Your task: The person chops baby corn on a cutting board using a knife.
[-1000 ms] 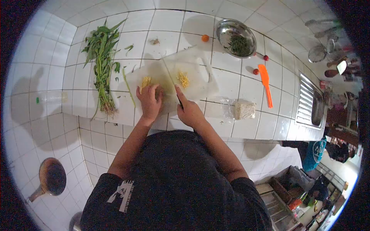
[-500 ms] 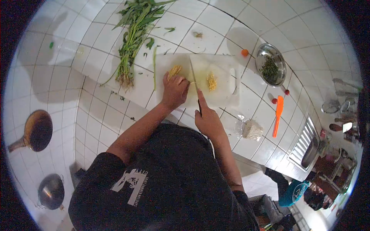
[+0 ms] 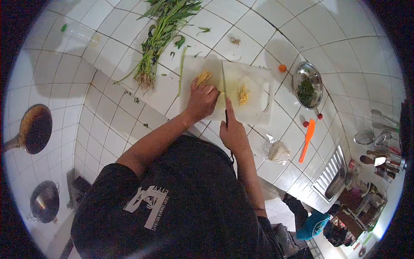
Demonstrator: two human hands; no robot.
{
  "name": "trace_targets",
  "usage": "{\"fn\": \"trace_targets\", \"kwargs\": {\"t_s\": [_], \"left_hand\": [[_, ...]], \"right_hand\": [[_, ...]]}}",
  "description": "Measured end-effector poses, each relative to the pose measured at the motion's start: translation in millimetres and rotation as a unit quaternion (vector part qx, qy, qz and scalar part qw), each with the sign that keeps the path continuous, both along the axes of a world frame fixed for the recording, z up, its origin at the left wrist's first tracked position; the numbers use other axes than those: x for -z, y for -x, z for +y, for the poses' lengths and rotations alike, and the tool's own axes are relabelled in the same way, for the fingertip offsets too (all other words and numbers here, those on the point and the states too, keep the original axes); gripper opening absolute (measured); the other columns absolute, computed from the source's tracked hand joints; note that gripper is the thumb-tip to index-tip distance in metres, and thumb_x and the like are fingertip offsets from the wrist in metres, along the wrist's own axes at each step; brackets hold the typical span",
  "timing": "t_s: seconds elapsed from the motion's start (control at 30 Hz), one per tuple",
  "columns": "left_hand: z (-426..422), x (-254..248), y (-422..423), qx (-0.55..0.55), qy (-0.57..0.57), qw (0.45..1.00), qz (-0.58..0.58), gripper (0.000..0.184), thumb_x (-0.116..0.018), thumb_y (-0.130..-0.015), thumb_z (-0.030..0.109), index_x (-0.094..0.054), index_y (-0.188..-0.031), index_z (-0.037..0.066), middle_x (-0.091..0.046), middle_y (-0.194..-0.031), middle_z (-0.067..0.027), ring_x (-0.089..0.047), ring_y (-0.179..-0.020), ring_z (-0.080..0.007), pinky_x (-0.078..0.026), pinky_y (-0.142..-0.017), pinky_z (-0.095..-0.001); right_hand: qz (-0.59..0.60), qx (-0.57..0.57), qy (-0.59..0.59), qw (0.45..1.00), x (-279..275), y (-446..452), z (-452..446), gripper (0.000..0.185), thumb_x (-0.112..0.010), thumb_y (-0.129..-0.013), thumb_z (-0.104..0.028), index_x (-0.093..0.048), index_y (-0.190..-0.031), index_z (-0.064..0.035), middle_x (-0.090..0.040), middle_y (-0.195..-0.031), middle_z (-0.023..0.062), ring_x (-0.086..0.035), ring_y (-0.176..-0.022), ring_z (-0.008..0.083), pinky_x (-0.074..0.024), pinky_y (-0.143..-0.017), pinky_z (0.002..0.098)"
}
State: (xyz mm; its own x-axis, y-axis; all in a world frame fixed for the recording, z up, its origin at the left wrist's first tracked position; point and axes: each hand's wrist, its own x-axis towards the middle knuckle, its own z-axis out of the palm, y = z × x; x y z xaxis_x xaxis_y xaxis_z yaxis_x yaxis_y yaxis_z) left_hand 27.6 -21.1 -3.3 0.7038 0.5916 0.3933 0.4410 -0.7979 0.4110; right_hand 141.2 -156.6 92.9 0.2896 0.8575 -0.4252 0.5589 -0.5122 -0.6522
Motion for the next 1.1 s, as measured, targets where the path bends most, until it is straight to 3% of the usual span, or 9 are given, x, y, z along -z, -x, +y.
{"fn": "trace_targets", "kwargs": {"t_s": [0.13, 0.2, 0.53, 0.7, 0.77, 0.97, 1.03, 1.1], "left_hand": [[2, 7, 1, 0.002, 0.001, 1.0, -0.004, 0.017, -0.066, -0.079, 0.014, -0.067, -0.095, 0.011, -0.059, -0.101, -0.0044, -0.059, -0.107, -0.024, -0.022, -0.116, -0.0602], [3, 12, 2, -0.006, -0.059, 0.998, 0.008, 0.016, -0.066, -0.08, 0.016, -0.067, -0.095, 0.011, -0.059, -0.102, -0.0046, -0.058, -0.107, -0.0247, -0.023, -0.116, -0.0593], [2, -6, 0, -0.004, -0.006, 1.0, -0.015, 0.019, -0.067, -0.079, 0.014, -0.067, -0.098, 0.01, -0.059, -0.102, -0.0062, -0.058, -0.107, -0.0264, -0.025, -0.115, -0.0588], [3, -1, 2, 0.006, 0.021, 0.999, 0.027, 0.023, -0.068, -0.077, 0.012, -0.067, -0.1, 0.009, -0.059, -0.102, -0.0069, -0.058, -0.107, -0.0279, -0.028, -0.112, -0.0584], [2, 2, 0, 0.003, 0.008, 1.0, 0.021, 0.024, -0.068, -0.076, 0.012, -0.067, -0.1, 0.009, -0.059, -0.102, -0.0069, -0.058, -0.107, -0.0279, -0.029, -0.112, -0.0584], [1, 5, 0, -0.005, -0.012, 1.0, 0.006, 0.022, -0.066, -0.078, 0.013, -0.067, -0.1, 0.01, -0.06, -0.104, -0.0064, -0.058, -0.109, -0.0266, -0.029, -0.112, -0.0582], [1, 1, 0, -0.01, -0.017, 1.0, -0.012, 0.021, -0.065, -0.079, 0.013, -0.067, -0.1, 0.011, -0.06, -0.104, -0.0062, -0.058, -0.109, -0.026, -0.029, -0.112, -0.0578], [0, 0, -1, -0.009, 0.006, 1.0, -0.012, 0.016, -0.062, -0.084, 0.013, -0.067, -0.099, 0.011, -0.06, -0.102, -0.0059, -0.058, -0.11, -0.0256, -0.029, -0.112, -0.0567]], "right_hand": [[0.006, 0.014, 0.024, 1.0, 9, 4, 9, 0.084, -0.051, -0.09, -0.006, -0.009, -0.162, -0.0183, -0.066, -0.085, 0.036, -0.065, -0.081, 0.0542, -0.05, -0.074, 0.0613], [0.008, 0.015, 0.026, 1.0, 21, 5, 16, 0.085, -0.052, -0.089, -0.006, -0.008, -0.162, -0.0183, -0.065, -0.088, 0.0372, -0.065, -0.08, 0.0546, -0.0502, -0.073, 0.0606], [0.035, 0.018, -0.019, 0.999, 5, 5, -3, 0.087, -0.053, -0.09, -0.008, -0.006, -0.162, -0.0189, -0.066, -0.093, 0.0382, -0.065, -0.081, 0.0547, -0.0519, -0.073, 0.0585], [0.011, 0.021, 0.015, 1.0, 26, 10, 8, 0.085, -0.052, -0.092, -0.008, -0.006, -0.162, -0.0193, -0.066, -0.083, 0.0345, -0.065, -0.076, 0.0538, -0.0512, -0.07, 0.0589], [0.004, 0.026, -0.037, 0.999, 37, 8, 9, 0.086, -0.053, -0.092, -0.008, -0.006, -0.162, -0.0193, -0.066, -0.079, 0.0334, -0.065, -0.073, 0.0534, -0.0505, -0.068, 0.0594], [0.019, 0.007, 0.03, 0.999, 6, 6, 6, 0.085, -0.052, -0.092, -0.007, -0.007, -0.162, -0.0201, -0.067, -0.084, 0.0341, -0.065, -0.078, 0.0549, -0.0507, -0.072, 0.06], [0.027, 0.015, -0.076, 0.997, 7, 9, -5, 0.085, -0.052, -0.092, -0.007, -0.007, -0.162, -0.0205, -0.067, -0.088, 0.0349, -0.064, -0.081, 0.056, -0.0504, -0.074, 0.0606], [0.043, 0.021, -0.046, 0.998, 9, 10, -1, 0.085, -0.052, -0.091, -0.007, -0.007, -0.162, -0.0205, -0.067, -0.089, 0.0353, -0.064, -0.082, 0.0565, -0.0504, -0.075, 0.0606]]}}
